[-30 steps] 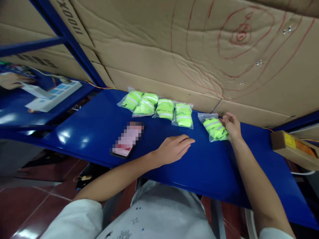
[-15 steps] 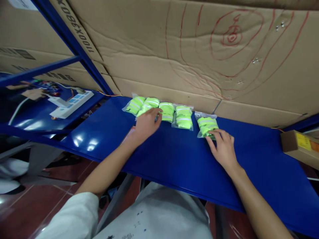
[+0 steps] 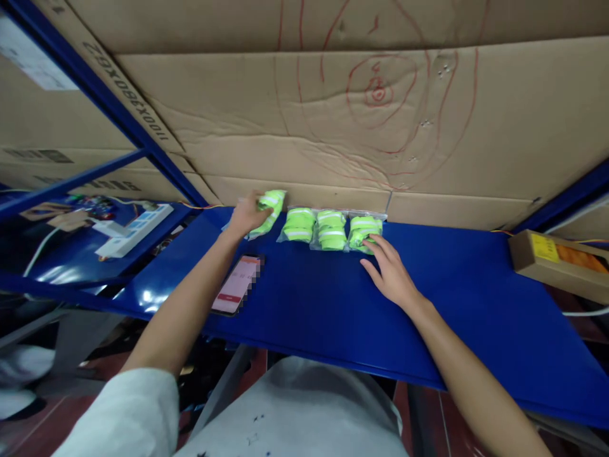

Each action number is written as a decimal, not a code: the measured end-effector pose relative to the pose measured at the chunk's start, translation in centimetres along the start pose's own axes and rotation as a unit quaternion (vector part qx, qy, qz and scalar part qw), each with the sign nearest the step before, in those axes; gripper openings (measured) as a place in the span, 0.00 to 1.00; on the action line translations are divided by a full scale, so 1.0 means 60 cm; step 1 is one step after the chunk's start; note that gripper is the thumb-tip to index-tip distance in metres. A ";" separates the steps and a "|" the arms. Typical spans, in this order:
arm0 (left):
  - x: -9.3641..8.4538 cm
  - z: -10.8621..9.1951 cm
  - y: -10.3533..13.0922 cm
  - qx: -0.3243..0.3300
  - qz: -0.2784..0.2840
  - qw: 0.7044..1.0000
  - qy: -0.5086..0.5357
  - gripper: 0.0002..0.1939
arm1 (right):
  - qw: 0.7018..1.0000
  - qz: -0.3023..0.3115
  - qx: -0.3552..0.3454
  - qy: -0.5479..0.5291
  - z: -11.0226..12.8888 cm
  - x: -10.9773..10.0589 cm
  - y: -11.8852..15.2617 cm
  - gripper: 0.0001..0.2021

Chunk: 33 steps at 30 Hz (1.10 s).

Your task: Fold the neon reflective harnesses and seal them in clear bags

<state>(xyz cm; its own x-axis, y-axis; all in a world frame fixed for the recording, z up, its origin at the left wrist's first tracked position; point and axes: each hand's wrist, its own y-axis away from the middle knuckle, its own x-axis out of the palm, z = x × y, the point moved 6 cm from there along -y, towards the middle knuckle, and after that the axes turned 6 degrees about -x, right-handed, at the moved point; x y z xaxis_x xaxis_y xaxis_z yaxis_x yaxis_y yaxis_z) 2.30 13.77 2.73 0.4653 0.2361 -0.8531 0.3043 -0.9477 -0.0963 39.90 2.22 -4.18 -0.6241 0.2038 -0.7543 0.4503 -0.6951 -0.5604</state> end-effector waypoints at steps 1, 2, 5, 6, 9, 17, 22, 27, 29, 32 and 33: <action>-0.012 -0.011 0.016 0.030 0.001 0.999 0.034 0.32 | 1.000 -0.014 -0.001 -0.006 0.010 -0.004 0.000 0.22; -0.018 -0.023 0.035 0.063 0.013 0.995 0.077 0.32 | 1.000 -0.024 -0.002 -0.020 0.020 -0.005 -0.001 0.22; 0.008 -0.061 0.118 0.122 0.181 0.883 0.414 0.35 | 0.991 -0.058 0.018 -0.119 0.045 -0.006 -0.005 0.24; 0.034 -0.069 0.150 0.092 0.255 0.820 0.503 0.35 | 0.983 -0.070 0.033 -0.166 0.049 -0.005 -0.005 0.26; 0.130 -0.084 0.247 -0.015 0.438 0.692 0.573 0.26 | 0.948 -0.069 0.095 -0.297 0.046 -0.001 -0.003 0.27; 0.224 -0.084 0.311 -0.064 0.533 0.642 0.548 0.28 | 0.860 0.047 0.249 -0.443 0.001 0.031 0.012 0.24; 0.234 -0.080 0.324 -0.051 0.558 0.668 0.490 0.42 | 0.825 -0.002 0.328 -0.460 -0.037 0.050 0.021 0.24; 0.237 -0.072 0.321 -0.079 0.539 0.691 0.476 0.48 | 0.825 -0.102 0.360 -0.423 -0.066 0.023 0.021 0.16; 0.234 -0.068 0.311 -0.096 0.521 0.691 0.491 0.42 | 0.833 -0.141 0.372 -0.383 -0.079 0.004 0.023 0.11; 0.225 -0.061 0.295 -0.115 0.493 0.695 0.511 0.29 | 0.901 -0.126 0.328 -0.252 -0.085 -0.027 0.019 0.07; 0.222 -0.060 0.291 -0.114 0.484 0.700 0.512 0.25 | 0.931 -0.111 0.294 -0.186 -0.082 -0.038 0.016 0.08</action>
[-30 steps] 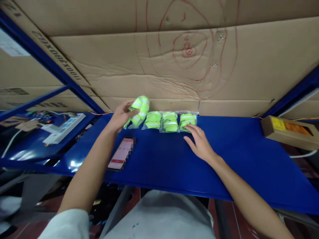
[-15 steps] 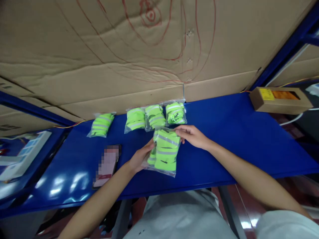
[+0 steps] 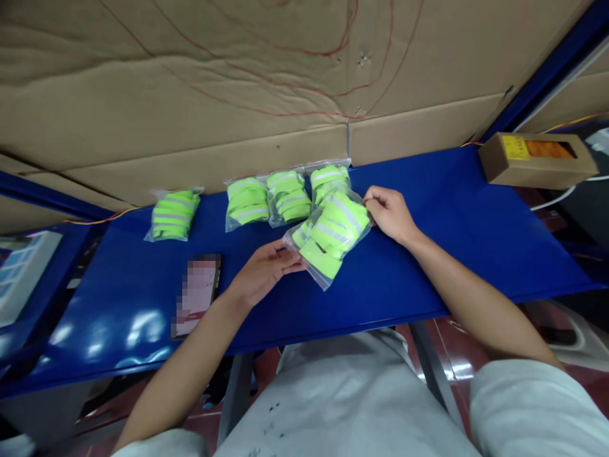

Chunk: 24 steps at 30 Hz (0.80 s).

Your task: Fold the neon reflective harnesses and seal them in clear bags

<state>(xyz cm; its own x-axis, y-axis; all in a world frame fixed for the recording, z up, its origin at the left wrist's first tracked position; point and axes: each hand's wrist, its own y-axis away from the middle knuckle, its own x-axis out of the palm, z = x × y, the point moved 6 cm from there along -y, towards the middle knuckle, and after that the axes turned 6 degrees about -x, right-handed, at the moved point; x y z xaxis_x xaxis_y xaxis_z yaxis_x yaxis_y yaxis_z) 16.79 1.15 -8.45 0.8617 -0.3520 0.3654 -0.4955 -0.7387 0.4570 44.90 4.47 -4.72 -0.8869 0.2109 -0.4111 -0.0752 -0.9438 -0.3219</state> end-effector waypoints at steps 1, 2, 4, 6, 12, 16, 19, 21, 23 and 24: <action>-0.003 -0.004 0.001 0.006 -0.008 1.000 -0.008 0.22 | 0.997 -0.002 -0.044 0.066 0.010 -0.007 0.001 0.08; -0.004 -0.006 0.002 0.011 -0.012 1.000 -0.023 0.21 | 0.990 -0.010 -0.080 0.119 0.019 -0.014 0.003 0.07; -0.002 -0.008 0.004 0.014 -0.011 0.998 -0.064 0.19 | 0.976 -0.045 -0.120 0.174 0.039 -0.022 0.014 0.07; 0.004 -0.006 0.005 0.017 -0.008 0.995 -0.102 0.20 | 0.972 -0.046 -0.149 0.177 0.065 -0.014 0.031 0.09; 0.028 0.000 0.014 0.045 0.001 0.991 -0.128 0.20 | 0.935 0.137 -0.288 0.157 0.159 0.092 0.118 0.09; 0.033 0.005 0.017 0.049 0.004 0.992 -0.115 0.20 | 0.920 0.179 -0.295 0.188 0.164 0.127 0.142 0.18; 0.031 0.008 0.014 0.052 0.008 0.992 -0.111 0.18 | 0.925 0.209 -0.276 0.158 0.149 0.127 0.135 0.16; 0.031 0.007 0.013 0.064 0.011 0.991 -0.116 0.17 | 0.933 0.237 -0.248 0.108 0.139 0.123 0.129 0.15; 0.029 0.004 0.013 0.077 0.007 0.989 -0.127 0.16 | 0.937 0.264 -0.221 0.055 0.135 0.119 0.124 0.12; 0.029 0.003 0.014 0.083 0.003 0.988 -0.133 0.16 | 0.938 0.273 -0.211 0.033 0.134 0.118 0.122 0.12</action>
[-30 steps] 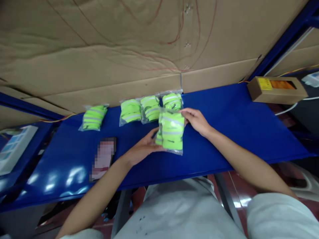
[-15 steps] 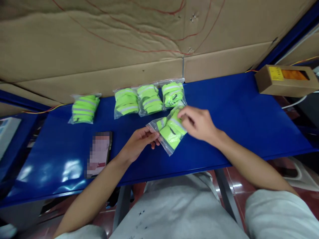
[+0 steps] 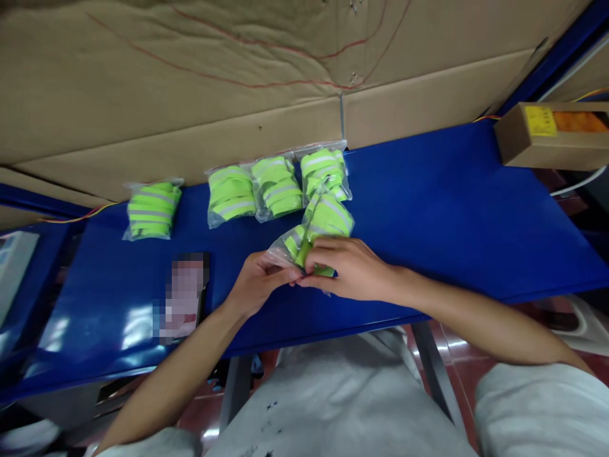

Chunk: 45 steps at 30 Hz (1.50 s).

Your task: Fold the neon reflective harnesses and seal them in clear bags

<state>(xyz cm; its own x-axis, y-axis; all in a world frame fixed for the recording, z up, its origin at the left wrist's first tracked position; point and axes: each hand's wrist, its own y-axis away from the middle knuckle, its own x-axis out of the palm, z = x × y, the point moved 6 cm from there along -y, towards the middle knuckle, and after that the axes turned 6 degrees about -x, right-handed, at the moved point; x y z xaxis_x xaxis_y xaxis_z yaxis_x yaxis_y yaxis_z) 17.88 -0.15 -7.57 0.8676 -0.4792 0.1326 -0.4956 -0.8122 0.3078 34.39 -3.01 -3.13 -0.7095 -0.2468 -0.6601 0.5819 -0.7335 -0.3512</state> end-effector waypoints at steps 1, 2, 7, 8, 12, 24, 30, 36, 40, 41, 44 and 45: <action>-0.001 -0.001 0.001 0.004 -0.002 1.000 -0.005 0.16 | 1.000 0.002 0.002 -0.020 0.000 -0.002 -0.001 0.11; -0.002 -0.003 0.001 0.007 -0.004 1.000 -0.009 0.15 | 0.999 0.003 0.003 -0.035 0.000 -0.004 -0.001 0.10; -0.001 -0.008 0.005 0.025 0.014 0.999 -0.033 0.14 | 0.998 -0.005 0.006 -0.058 0.001 -0.009 -0.003 0.07; 0.001 -0.009 0.006 0.031 0.023 0.998 -0.040 0.14 | 0.999 -0.008 0.007 -0.052 0.001 -0.010 -0.002 0.08; 0.007 -0.015 0.011 0.072 0.047 0.991 -0.107 0.13 | 1.000 -0.011 0.006 -0.022 0.000 -0.007 0.001 0.10; 0.010 -0.006 0.005 0.078 -0.011 0.981 -0.179 0.19 | 0.996 0.013 -0.042 0.077 0.003 0.004 0.005 0.10; 0.009 -0.025 0.008 0.112 -0.030 0.970 -0.212 0.14 | 0.994 0.012 -0.041 0.098 0.002 0.008 0.000 0.09; 0.020 -0.036 0.009 0.159 0.017 0.971 -0.175 0.13 | 0.971 -0.061 -0.078 0.220 0.022 0.003 0.002 0.06; 0.020 -0.042 0.017 0.159 0.011 0.973 -0.165 0.16 | 0.953 -0.131 -0.052 0.270 0.021 -0.034 0.008 0.06; 0.019 -0.046 0.022 0.165 0.002 0.972 -0.165 0.17 | 0.949 -0.157 -0.035 0.272 0.017 -0.049 0.011 0.06; 0.019 -0.060 0.042 0.225 -0.029 0.957 -0.181 0.14 | 0.949 -0.219 -0.003 0.227 0.010 -0.083 0.017 0.05; 0.021 -0.065 0.050 0.260 -0.033 0.945 -0.197 0.12 | 0.955 -0.226 -0.001 0.194 0.008 -0.088 0.018 0.05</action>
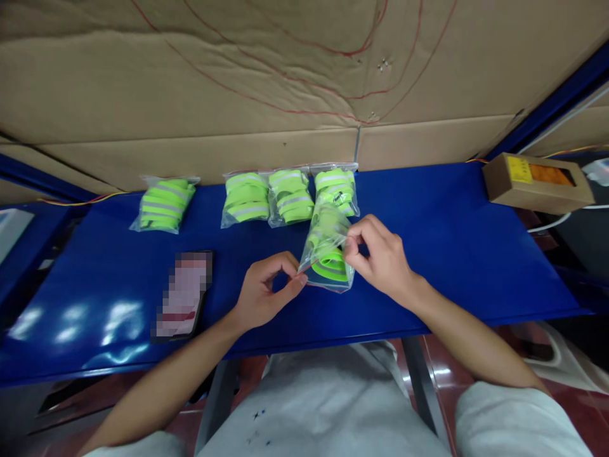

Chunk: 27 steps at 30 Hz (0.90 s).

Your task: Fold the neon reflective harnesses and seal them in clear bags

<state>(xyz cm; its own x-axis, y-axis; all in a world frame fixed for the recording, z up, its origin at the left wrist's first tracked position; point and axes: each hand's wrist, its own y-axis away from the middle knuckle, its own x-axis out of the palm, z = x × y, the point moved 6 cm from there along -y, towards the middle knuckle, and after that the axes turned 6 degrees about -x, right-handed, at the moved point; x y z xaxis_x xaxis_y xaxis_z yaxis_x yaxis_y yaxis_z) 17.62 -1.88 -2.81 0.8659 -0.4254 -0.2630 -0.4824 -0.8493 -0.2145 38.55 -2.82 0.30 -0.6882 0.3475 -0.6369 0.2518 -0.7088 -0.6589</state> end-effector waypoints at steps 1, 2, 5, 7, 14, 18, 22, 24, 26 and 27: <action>0.000 -0.007 0.004 0.039 -0.005 0.999 -0.025 0.09 | 0.999 0.002 0.013 -0.041 -0.002 0.000 0.000 0.05; -0.001 -0.013 0.008 0.078 -0.012 0.995 -0.057 0.06 | 0.996 0.008 0.031 -0.088 -0.004 0.003 0.000 0.06; -0.003 -0.019 0.013 0.183 -0.061 0.970 -0.149 0.33 | 0.960 0.016 0.122 -0.251 -0.014 0.016 0.004 0.11; -0.002 -0.014 0.011 0.219 -0.077 0.954 -0.190 0.53 | 0.910 0.002 0.209 -0.359 -0.024 0.027 0.009 0.13; 0.025 0.022 0.001 0.153 -0.026 0.934 -0.320 0.62 | 0.794 0.018 0.402 -0.456 -0.057 0.070 0.021 0.14; 0.024 0.037 0.002 0.068 -0.025 0.930 -0.360 0.55 | 0.872 -0.005 0.341 -0.351 -0.088 0.038 0.006 0.11; 0.019 0.035 0.001 0.054 -0.023 0.921 -0.385 0.53 | 0.946 0.105 0.153 -0.265 -0.076 0.008 -0.019 0.09; 0.019 0.033 0.000 0.052 -0.016 0.916 -0.398 0.52 | 0.948 0.182 0.089 -0.247 -0.067 0.008 -0.019 0.13; 0.019 0.031 0.000 0.053 -0.011 0.911 -0.408 0.53 | 0.934 0.229 0.082 -0.263 -0.066 0.011 -0.014 0.19; 0.019 0.029 0.000 0.056 -0.011 0.909 -0.413 0.53 | 0.926 0.243 0.092 -0.274 -0.068 0.013 -0.010 0.21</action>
<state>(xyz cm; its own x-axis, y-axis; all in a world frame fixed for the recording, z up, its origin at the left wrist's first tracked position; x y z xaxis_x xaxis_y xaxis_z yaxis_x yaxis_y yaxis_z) 18.40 -1.82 -4.75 0.5036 0.0093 -0.8639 -0.5175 -0.7974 -0.3103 40.66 0.38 -1.44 -0.7786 -0.3678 -0.5084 0.5372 -0.8094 -0.2372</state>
